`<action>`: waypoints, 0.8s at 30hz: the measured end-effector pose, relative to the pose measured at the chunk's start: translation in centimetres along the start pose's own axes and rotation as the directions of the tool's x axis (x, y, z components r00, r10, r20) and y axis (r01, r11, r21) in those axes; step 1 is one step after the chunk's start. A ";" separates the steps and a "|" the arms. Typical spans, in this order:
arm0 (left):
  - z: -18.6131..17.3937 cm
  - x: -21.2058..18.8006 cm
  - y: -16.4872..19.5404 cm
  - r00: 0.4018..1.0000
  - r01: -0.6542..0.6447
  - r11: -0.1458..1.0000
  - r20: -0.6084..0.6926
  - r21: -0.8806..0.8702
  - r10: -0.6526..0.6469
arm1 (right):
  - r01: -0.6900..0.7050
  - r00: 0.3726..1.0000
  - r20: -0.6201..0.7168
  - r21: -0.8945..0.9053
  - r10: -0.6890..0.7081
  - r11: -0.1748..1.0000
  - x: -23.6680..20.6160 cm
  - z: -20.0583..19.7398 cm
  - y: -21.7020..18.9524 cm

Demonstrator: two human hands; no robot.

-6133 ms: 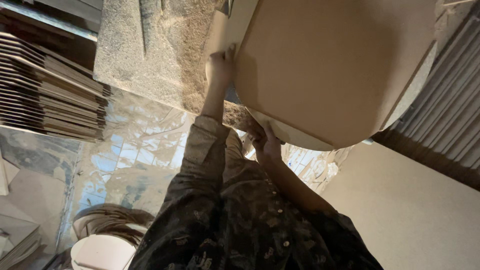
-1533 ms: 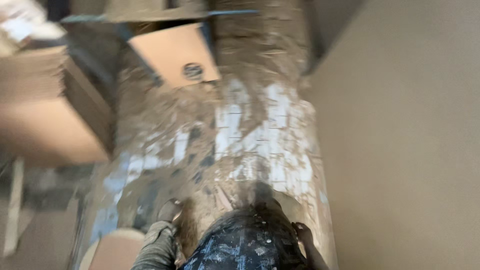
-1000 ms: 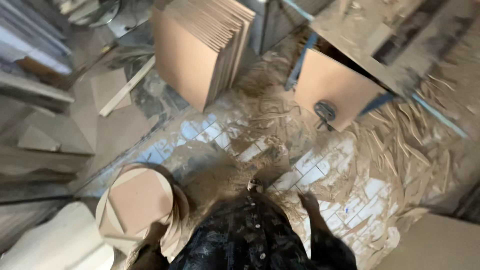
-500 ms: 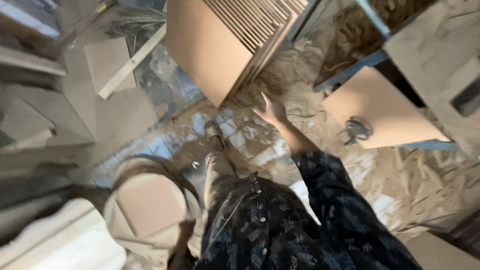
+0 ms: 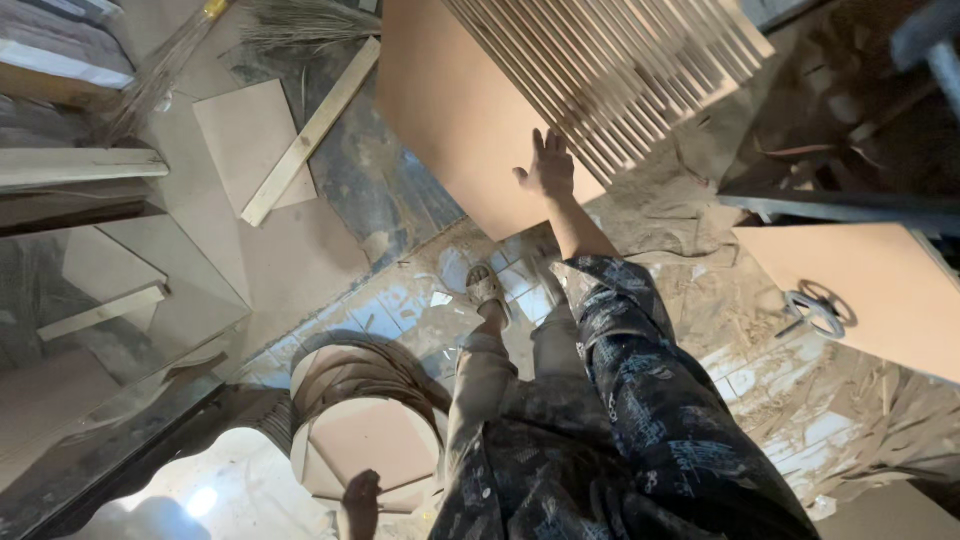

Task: The person holds a large wooden furniture panel and aligns thin wooden strips along its edges, pressing them into place and checking the fit. They then lift and reposition the panel on the workbench, continuing to fit the strips around its perimeter.

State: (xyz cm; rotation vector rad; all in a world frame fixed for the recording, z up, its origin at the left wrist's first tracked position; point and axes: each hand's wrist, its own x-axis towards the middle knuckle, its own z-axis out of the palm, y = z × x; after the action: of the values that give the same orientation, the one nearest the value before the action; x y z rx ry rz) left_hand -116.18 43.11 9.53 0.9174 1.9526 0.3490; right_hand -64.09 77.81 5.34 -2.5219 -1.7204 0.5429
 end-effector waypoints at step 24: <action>3.9 2.6 0.4 1.000 0.004 0.995 0.025 0.098 -0.006 | -0.393 0.900 -0.108 0.212 0.421 0.895 4.1 4.7 -2.0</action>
State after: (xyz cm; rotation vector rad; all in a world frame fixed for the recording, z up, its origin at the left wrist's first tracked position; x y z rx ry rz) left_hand -113.56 44.79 6.02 0.9748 1.9625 0.2393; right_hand -66.01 81.56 0.31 -2.7092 -1.0337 0.4847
